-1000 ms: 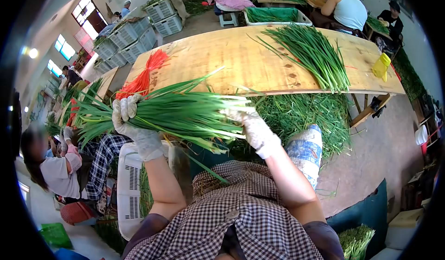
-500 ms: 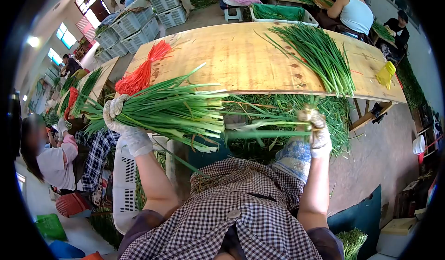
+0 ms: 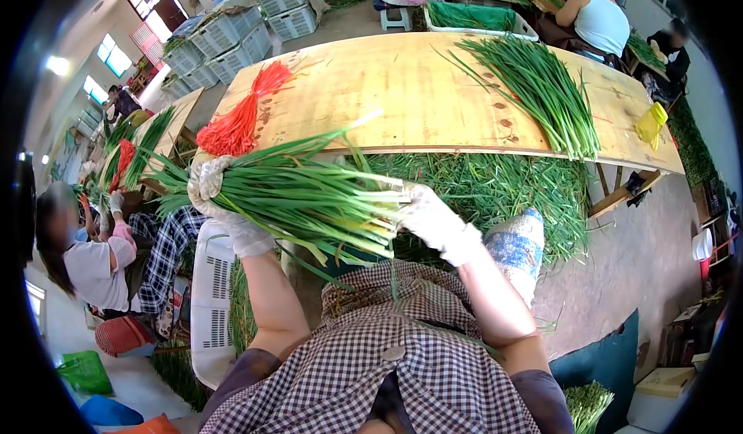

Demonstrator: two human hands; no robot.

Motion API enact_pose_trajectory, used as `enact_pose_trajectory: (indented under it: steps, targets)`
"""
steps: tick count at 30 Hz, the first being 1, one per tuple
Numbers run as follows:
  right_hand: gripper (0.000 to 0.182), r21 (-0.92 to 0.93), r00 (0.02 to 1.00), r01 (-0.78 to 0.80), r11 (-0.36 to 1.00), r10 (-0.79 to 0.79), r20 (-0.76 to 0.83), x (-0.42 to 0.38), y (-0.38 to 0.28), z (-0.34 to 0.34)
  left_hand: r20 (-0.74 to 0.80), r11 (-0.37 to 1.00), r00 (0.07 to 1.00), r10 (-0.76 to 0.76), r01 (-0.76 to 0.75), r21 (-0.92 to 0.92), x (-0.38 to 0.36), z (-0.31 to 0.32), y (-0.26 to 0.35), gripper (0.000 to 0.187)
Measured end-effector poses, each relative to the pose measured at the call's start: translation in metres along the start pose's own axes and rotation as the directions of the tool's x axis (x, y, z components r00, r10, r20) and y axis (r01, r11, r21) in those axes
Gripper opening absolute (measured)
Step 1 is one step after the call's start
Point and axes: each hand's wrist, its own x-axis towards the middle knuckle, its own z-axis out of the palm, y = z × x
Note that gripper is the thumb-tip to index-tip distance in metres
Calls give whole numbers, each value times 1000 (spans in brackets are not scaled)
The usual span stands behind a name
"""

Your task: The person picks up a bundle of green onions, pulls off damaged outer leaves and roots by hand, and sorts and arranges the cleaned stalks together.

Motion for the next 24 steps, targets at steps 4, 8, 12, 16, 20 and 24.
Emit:
enact_pose_trajectory:
  steps: [4, 8, 12, 16, 20, 24]
  targets:
    - [22, 116, 998, 39, 992, -34, -46, 1, 48, -26, 79, 999, 996, -39, 39, 13, -3, 4, -1, 14]
    - [29, 54, 872, -350, 935, 346, -347, -28, 4, -50, 58, 998, 997, -42, 39, 49, -2, 0, 23, 13]
    - [24, -62, 597, -545, 836, 335, -729, -60, 82, -149, 20, 996, 998, -62, 63, -63, -5, -8, 32, 15]
    - [25, -827, 869, -313, 466, -210, -447, -29, 22, -76, -62, 986, 994, -91, 81, -146, -11, -13, 11, 17]
    - [30, -473, 852, -75, 878, -190, -487, 16, -10, -7, -154, 993, 985, -73, 58, -100, -18, -15, -5, 21]
    - [27, -784, 900, -172, 596, -228, -371, 46, -17, 16, -105, 982, 988, -115, 97, -165, -17, -10, -24, 24]
